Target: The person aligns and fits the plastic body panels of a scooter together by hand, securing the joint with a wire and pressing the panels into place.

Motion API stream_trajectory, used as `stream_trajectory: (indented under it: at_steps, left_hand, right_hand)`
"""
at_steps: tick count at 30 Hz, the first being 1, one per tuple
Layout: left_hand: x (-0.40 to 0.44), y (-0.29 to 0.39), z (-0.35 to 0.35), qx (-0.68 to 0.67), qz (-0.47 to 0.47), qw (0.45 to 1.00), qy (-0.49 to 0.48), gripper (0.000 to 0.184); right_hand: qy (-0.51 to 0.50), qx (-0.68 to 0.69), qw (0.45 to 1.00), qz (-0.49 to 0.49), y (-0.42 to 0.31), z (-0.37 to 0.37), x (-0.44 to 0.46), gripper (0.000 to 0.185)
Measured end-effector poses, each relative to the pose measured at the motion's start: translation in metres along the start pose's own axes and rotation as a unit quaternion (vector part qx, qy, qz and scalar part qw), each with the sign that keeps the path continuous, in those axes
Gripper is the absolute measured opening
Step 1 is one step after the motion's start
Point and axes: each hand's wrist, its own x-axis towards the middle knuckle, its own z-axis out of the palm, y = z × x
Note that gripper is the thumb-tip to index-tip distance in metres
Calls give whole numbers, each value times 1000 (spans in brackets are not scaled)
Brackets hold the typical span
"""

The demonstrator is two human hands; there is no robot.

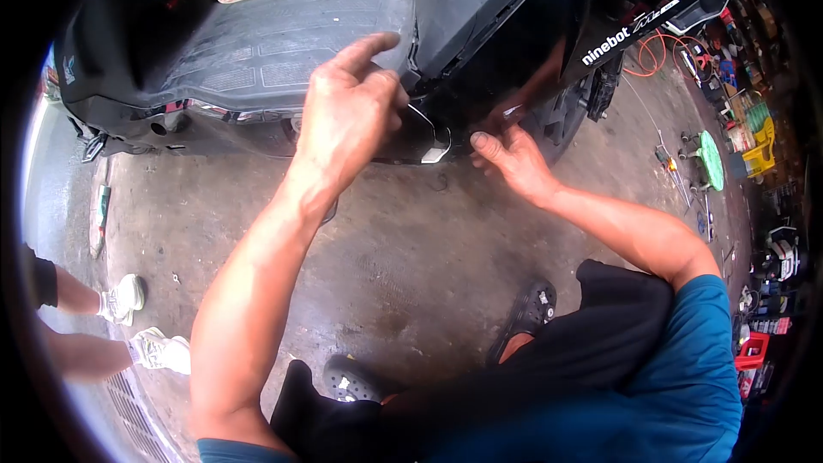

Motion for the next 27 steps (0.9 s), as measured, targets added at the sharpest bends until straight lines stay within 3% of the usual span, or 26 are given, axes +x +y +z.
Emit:
stream_trajectory:
  at_steps: [2, 6, 7, 10, 12, 14, 17, 18, 20, 21, 22, 24, 26, 27]
  left_hand:
    - [-1, 4, 0, 3, -48, 998, -52, 44]
    - [9, 2, -8, 5, -22, 997, -71, 46]
    - [7, 4, -12, 1, -53, 995, -89, 46]
    - [17, 4, -24, 34, 30, 999, 12, 46]
    - [34, -12, -37, 143, 127, 981, 43, 45]
    - [37, -17, -43, 246, 201, 947, 41, 43]
    - [25, -24, -44, 387, 305, 870, 42, 33]
    - [15, -23, -43, 416, 325, 849, 35, 31]
    - [-10, -14, -36, 186, 135, 973, 1, 25]
    - [-24, -9, -28, 35, 9, 999, -1, 24]
    - [-38, -7, -18, -116, -118, 986, -2, 22]
    - [-64, -41, 15, -99, 55, 992, 63, 23]
    - [-65, -46, 37, -170, -56, 980, 83, 27]
    - [-74, -55, 49, -103, -24, 991, 80, 30]
  right_hand:
    - [6, -1, 1000, 4, -3, 1, -2, 71]
    - [9, 25, 999, -22, -2, 5, -3, 69]
    - [6, 22, 999, -23, -2, 5, -3, 68]
    - [-9, -68, 997, -35, 14, -2, -1, 68]
    - [-18, -86, 995, -43, 24, -1, 3, 70]
    - [-24, -40, 998, -36, 27, 1, 0, 75]
    - [12, -107, 990, -92, 19, -10, -2, 83]
    - [-23, -119, 989, -88, 14, -21, -1, 84]
    - [-15, -17, 999, -42, 10, -30, -5, 72]
    - [-32, 57, 998, -27, 21, -37, -2, 64]
    - [-5, 44, 999, -31, 31, -37, -2, 62]
    - [44, 18, 998, -44, 41, -32, -1, 58]
    - [151, 66, 977, -138, 24, 5, 0, 55]
    - [201, 80, 959, -185, 15, 23, 0, 54]
